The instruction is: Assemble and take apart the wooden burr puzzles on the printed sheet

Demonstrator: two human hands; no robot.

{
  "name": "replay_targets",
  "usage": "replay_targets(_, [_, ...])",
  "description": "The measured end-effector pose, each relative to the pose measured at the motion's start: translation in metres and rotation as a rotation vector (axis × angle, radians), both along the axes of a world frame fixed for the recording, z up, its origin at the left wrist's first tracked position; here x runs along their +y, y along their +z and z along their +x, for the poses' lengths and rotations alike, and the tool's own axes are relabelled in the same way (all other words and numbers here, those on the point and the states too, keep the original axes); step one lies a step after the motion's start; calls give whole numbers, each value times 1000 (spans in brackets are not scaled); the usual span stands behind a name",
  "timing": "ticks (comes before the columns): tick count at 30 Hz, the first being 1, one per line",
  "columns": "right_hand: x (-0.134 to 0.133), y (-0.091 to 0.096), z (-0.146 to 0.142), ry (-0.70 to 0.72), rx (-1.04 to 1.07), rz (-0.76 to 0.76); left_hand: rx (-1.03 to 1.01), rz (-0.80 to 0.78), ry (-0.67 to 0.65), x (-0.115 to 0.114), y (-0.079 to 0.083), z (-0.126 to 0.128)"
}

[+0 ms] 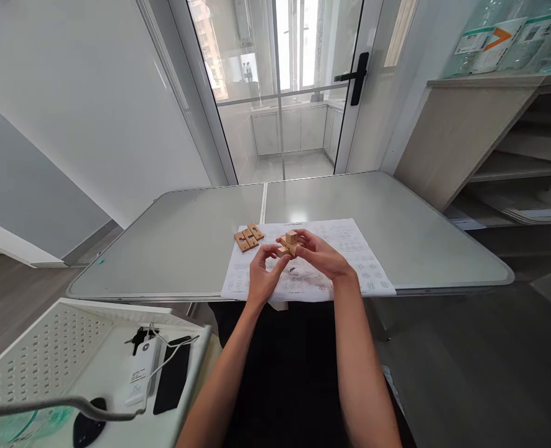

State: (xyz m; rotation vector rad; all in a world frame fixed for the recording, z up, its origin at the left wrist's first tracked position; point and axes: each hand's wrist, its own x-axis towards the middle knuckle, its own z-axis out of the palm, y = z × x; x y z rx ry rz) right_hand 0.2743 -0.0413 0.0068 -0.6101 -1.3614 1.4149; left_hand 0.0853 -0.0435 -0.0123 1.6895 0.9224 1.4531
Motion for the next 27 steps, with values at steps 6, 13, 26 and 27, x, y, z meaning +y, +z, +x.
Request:
replay_targets(6, [0,1,1,11,-17,9,-10,-37,10,-1,1,0])
replay_targets(13, [-2,5,-1,-4,-33,-14,-67,-93,-16,0,2,1])
replay_targets(26, [4,4,-11,-141,-172,-101,-105,-241,-75,5,2,4])
replay_targets(27, [4,4,-12,-154,-191,-115,-81,-237,-59,6,1,4])
